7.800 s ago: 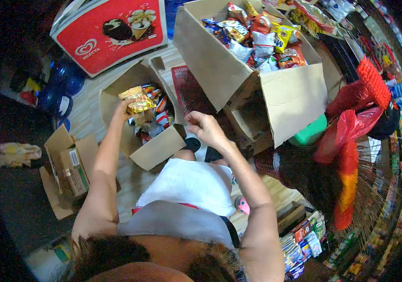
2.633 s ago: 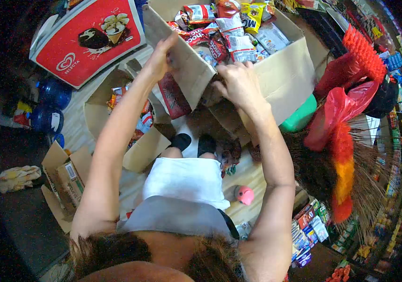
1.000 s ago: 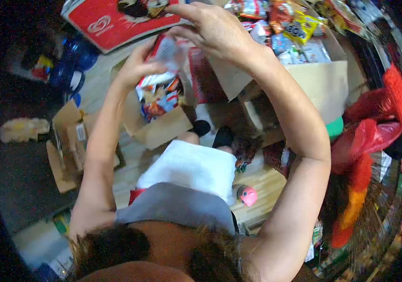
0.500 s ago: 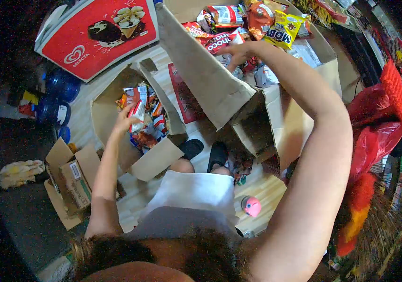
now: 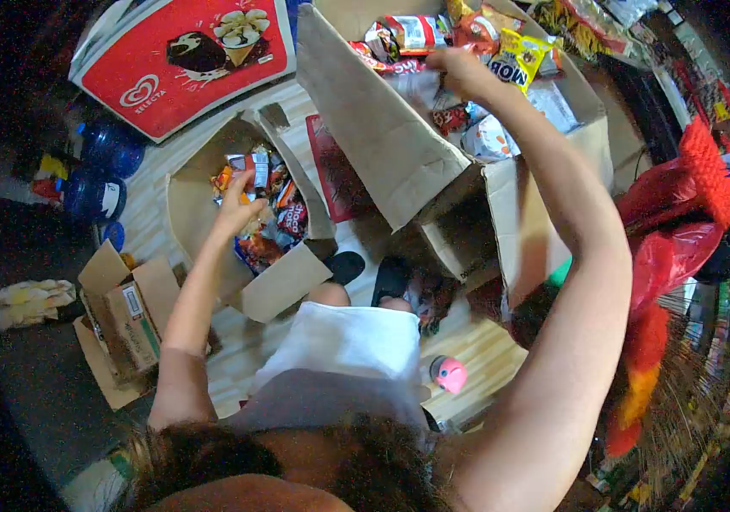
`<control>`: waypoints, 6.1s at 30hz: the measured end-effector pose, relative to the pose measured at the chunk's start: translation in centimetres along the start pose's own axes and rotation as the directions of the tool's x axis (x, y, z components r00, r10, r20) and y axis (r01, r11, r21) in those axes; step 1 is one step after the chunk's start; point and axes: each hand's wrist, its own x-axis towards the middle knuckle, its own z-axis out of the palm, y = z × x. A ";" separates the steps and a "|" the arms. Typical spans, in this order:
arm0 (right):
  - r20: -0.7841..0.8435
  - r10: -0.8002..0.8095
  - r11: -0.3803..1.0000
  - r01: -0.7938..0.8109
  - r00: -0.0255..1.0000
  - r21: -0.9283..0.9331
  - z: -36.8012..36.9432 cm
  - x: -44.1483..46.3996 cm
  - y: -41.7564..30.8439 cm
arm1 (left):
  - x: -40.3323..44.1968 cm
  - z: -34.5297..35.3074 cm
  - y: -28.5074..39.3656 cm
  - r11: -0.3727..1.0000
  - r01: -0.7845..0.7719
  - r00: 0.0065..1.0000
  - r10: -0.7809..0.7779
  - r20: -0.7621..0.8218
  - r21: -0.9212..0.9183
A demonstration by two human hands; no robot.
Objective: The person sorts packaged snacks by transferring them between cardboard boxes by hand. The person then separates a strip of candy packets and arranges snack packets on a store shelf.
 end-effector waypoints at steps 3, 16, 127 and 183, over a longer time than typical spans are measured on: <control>-0.262 0.069 0.994 -0.043 0.963 0.103 -6.3 -1.8 -5.0 | -0.7 -2.1 5.3 0.973 -0.165 0.986 0.158 -0.053 -0.163; 0.066 0.037 -0.071 -0.063 0.997 0.995 1.1 -4.7 -26.7 | -5.7 -8.5 14.1 -0.212 0.284 0.764 0.639 0.087 -0.935; 0.477 0.392 0.918 -0.303 0.786 -0.255 -9.0 0.6 -9.0 | 3.2 5.0 -5.5 0.469 0.429 0.845 -0.511 0.159 -0.772; 0.171 -0.073 0.679 -0.077 0.983 0.730 12.2 -5.5 -23.8 | -7.4 1.1 -7.7 -0.454 0.006 0.847 -0.472 0.246 -0.891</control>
